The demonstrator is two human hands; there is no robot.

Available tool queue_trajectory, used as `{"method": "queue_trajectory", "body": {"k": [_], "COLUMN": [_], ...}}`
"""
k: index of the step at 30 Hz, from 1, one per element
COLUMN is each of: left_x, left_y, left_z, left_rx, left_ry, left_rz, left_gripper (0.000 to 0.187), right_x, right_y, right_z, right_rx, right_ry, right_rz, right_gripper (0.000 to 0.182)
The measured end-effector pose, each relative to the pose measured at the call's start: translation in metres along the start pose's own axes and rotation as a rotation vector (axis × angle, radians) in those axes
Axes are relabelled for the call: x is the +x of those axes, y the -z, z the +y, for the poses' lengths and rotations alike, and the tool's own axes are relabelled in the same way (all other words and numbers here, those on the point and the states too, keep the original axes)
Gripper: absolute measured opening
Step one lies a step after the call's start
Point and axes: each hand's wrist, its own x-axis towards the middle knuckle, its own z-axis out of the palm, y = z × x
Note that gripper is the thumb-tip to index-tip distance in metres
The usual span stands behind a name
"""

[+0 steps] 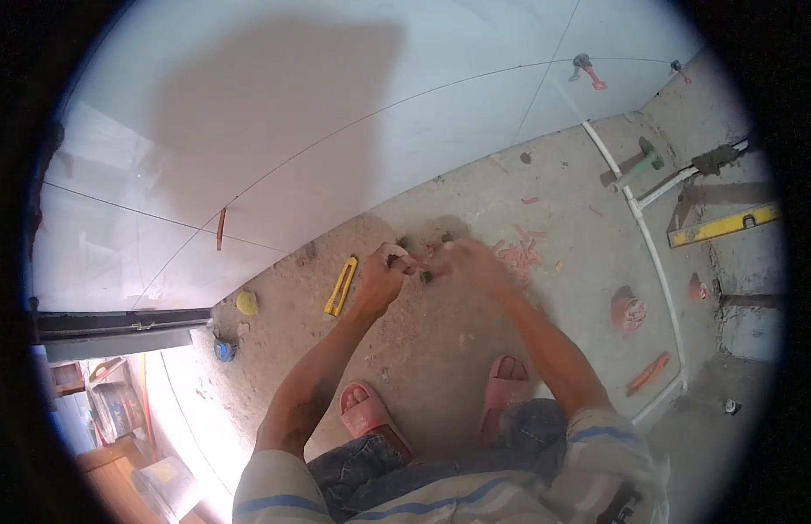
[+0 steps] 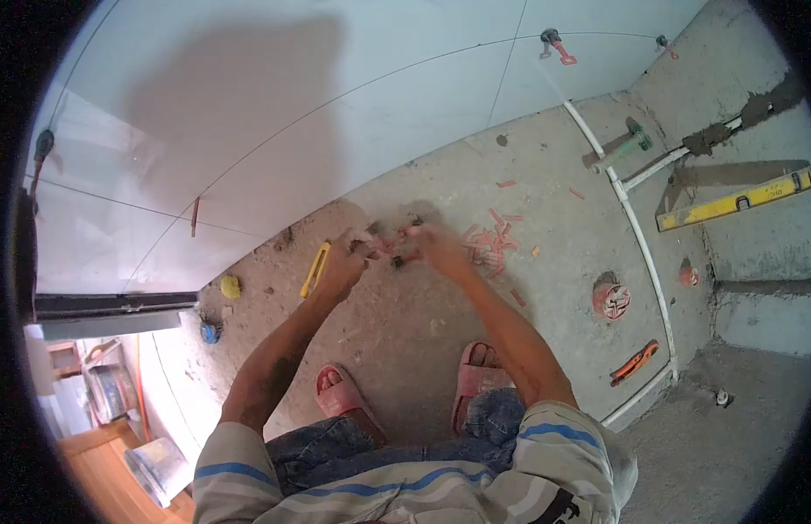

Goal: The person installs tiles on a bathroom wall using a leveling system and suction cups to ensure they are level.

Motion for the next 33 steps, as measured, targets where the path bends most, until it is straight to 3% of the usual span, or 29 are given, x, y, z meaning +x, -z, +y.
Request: {"method": "queue_trajectory", "body": {"k": [1,3,6,13,15,16,18,19,21,22,24,26,29,33], "left_x": [-0.002,-0.007,-0.015,-0.002,-0.003,-0.007,-0.005,0.0,0.006,0.007,0.011,0.014,0.009,0.004], "left_y": [0.001,0.002,0.004,0.008,0.004,0.003,-0.001,-0.003,-0.007,-0.007,-0.005,-0.003,0.002,0.006], "left_z": [-0.002,0.002,0.015,0.001,0.005,0.014,0.022,0.024,0.034,0.046,0.058,0.064,0.075,0.078], "left_rx": [-0.056,-0.111,-0.071,-0.063,-0.132,-0.125,-0.12,-0.136,-0.14,-0.166,-0.187,0.102,0.231,0.041], "left_ry": [0.04,0.08,0.054,0.097,0.053,0.002,-0.05,-0.12,-0.189,-0.202,-0.228,-0.3,-0.358,-0.24], "left_rz": [0.008,0.014,0.015,-0.01,0.011,-0.027,-0.048,-0.081,-0.112,-0.125,-0.143,0.117,0.24,0.198], "left_gripper": [0.008,0.009,0.011,0.017,0.018,0.015,0.014,0.015,0.017,0.016,0.016,0.015,0.015,0.014], "right_x": [0.017,0.023,0.011,0.025,0.018,0.017,0.021,0.027,0.035,0.032,0.02,0.021,0.025,0.02], "right_y": [0.005,0.027,0.038,0.04,0.049,0.053,0.057,0.048,0.025,0.019,0.02,0.02,0.016,0.011], "right_z": [0.055,0.102,0.11,0.126,0.081,0.058,0.02,0.015,0.004,-0.016,-0.063,-0.07,-0.071,-0.077], "right_rx": [-0.134,-0.359,-0.632,-0.782,-0.79,-0.789,-0.014,-0.014,0.273,0.28,0.6,0.588,0.609,0.744], "right_ry": [0.102,0.15,0.165,0.247,-0.073,-0.06,-0.221,-0.213,0.18,0.188,0.117,0.088,0.037,-0.043], "right_rz": [0.044,0.157,0.252,0.144,0.021,0.018,0.05,0.041,0.003,0.005,-0.174,-0.174,-0.198,-0.234], "right_gripper": [0.029,0.031,0.03,0.034,0.04,0.04,0.027,0.027,0.015,0.015,0.013,0.014,0.016,0.019]}}
